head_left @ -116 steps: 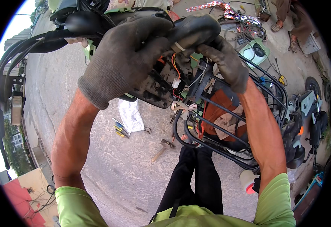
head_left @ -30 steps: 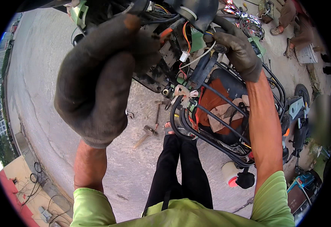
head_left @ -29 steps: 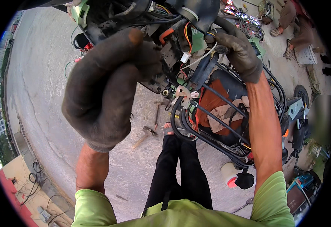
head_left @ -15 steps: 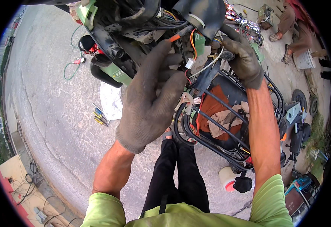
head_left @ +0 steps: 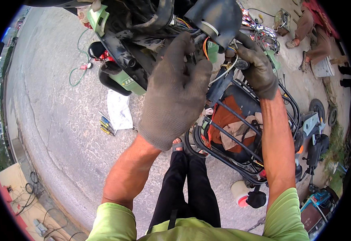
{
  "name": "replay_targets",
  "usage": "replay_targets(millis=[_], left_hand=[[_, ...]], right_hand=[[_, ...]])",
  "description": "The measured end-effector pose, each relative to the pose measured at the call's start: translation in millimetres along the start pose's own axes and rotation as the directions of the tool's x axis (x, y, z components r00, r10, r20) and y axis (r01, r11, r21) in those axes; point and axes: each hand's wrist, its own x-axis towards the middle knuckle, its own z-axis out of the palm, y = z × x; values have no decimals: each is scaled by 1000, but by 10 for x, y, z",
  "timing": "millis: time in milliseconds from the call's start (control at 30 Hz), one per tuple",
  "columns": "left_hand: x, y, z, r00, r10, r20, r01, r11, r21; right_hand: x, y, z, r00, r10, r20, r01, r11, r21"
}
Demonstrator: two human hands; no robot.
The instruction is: The person works on the wiring harness of a green motorcycle, stripping wire ends and connecting plugs near the handlebar area. They use pliers and a screwdriver to manipulate wires and connectors, occasionally stepping back to reposition tools and parts.
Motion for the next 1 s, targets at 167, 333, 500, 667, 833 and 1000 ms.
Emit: replay_targets(millis=[167,333,500,667,833,1000], left_hand=[[21,124,-21,984,-170,47,167,985,46],[-17,125,-35,983,-181,-4,181,982,60],[106,95,-5,981,-187,54,194,970,-149],[114,64,8,951,-265,159,307,865,-397],[135,-46,-17,964,-173,203,265,708,-654],[139,-93,-44,975,-76,208,182,814,-552]], right_hand=[[10,-35,8,999,49,2,-49,994,96],[24,-75,54,999,42,2,-42,993,111],[20,-31,6,996,86,9,-86,982,166],[11,8,10,997,58,-50,-50,988,149],[21,-51,91,998,51,-45,-44,987,154],[20,-99,137,999,33,-40,-25,983,183]])
